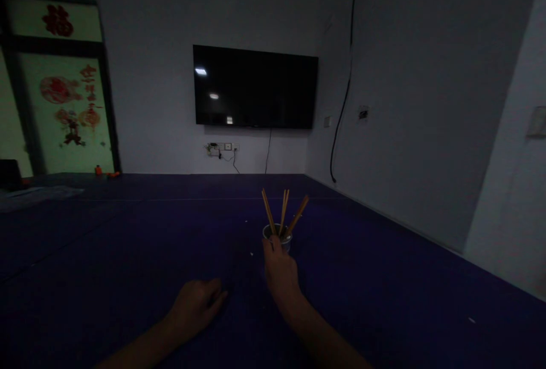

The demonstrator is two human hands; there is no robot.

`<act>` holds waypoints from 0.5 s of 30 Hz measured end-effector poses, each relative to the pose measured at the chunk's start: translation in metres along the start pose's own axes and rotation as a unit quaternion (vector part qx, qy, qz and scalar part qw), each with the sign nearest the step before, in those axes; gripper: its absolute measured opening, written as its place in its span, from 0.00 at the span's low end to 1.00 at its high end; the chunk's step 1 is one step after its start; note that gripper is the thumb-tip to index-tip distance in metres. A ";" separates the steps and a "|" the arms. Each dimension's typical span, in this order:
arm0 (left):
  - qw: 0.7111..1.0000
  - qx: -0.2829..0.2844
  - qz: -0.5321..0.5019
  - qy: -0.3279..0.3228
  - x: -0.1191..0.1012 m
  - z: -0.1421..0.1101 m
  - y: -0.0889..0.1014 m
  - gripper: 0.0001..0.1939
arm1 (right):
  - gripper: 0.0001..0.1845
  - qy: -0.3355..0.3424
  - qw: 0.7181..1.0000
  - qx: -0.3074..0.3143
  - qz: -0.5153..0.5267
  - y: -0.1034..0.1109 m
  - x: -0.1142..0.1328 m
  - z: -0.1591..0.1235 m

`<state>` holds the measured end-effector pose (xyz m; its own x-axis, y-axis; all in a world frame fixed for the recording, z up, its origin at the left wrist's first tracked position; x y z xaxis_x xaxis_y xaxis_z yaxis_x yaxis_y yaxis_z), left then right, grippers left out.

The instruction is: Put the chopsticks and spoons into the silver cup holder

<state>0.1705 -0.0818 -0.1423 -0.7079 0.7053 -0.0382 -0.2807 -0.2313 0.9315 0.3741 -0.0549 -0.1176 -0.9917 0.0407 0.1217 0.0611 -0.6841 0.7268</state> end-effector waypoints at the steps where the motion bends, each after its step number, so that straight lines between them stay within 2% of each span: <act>1: 1.000 -0.006 -0.003 0.005 0.001 0.000 0.000 0.13 | 0.22 0.009 1.000 -0.008 0.015 -0.002 0.000 -0.001; 3: 0.999 -0.033 -0.013 0.019 0.002 0.000 0.000 0.13 | 0.21 0.032 0.998 -0.026 0.051 -0.004 0.001 -0.004; 7: 0.989 -0.139 -0.047 0.034 0.006 0.000 0.002 0.13 | 0.20 0.107 0.983 -0.058 0.135 -0.003 0.013 -0.015; 10: 0.977 -0.194 -0.071 0.044 0.010 0.001 0.000 0.31 | 0.19 0.164 0.964 -0.081 0.192 0.002 0.025 -0.028; 12: 0.972 -0.211 -0.091 0.039 0.013 0.002 -0.003 0.38 | 0.18 0.197 0.951 -0.084 0.223 0.005 0.033 -0.037; 15: 0.966 -0.232 -0.115 0.009 0.016 0.002 -0.009 0.32 | 0.17 0.239 0.934 -0.079 0.255 0.009 0.043 -0.048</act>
<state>0.1631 -0.0671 -0.1501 -0.6018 0.7633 -0.2352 -0.6896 -0.3479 0.6352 0.3265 -0.0940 -0.1384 -0.7781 -0.6228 0.0818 0.5584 -0.6262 0.5440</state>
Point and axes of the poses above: each hand's wrist, its own z-axis towards the middle knuckle, its own y-axis out of the back of the hand, x = y × z, the point moved 1 cm from there along z, towards the middle knuckle, and after that the axes turned 15 degrees about -y, right-handed, at the moved point
